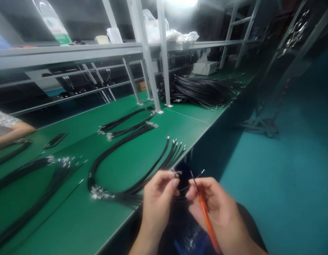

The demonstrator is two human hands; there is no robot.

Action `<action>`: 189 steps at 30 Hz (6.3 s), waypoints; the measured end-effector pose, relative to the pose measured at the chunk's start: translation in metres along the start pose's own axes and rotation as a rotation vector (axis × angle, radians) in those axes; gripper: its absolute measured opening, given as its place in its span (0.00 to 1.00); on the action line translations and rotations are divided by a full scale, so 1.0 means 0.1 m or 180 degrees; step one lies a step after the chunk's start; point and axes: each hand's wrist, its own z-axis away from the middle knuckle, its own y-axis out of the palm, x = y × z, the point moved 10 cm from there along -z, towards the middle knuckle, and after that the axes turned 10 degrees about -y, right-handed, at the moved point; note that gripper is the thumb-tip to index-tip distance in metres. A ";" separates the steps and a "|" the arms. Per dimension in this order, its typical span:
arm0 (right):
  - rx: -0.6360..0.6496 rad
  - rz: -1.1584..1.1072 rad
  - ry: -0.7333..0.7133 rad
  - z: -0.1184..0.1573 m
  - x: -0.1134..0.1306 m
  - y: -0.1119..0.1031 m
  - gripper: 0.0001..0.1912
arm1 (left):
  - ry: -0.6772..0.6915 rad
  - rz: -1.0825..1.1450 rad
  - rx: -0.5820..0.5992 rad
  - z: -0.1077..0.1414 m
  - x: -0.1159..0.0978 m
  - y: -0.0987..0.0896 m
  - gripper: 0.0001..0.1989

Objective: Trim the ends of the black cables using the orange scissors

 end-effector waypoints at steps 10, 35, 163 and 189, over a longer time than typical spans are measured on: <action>0.0320 -0.1167 0.1448 0.06 -0.24 0.29 0.17 | 0.0334 -0.0338 0.0048 0.06 -0.02 0.06 0.02; 0.0538 -0.0873 0.1447 0.11 -0.34 0.15 0.11 | 0.0670 -0.1317 -0.0366 0.03 -0.09 0.14 0.02; -0.1014 -0.1726 0.0634 -0.26 -0.25 -0.37 0.14 | 0.0470 -0.2020 0.0298 0.12 0.13 0.59 0.07; -0.0827 -0.2436 0.0992 -0.14 -0.41 0.01 0.11 | -0.0480 0.0697 0.0777 -0.04 0.28 0.47 0.04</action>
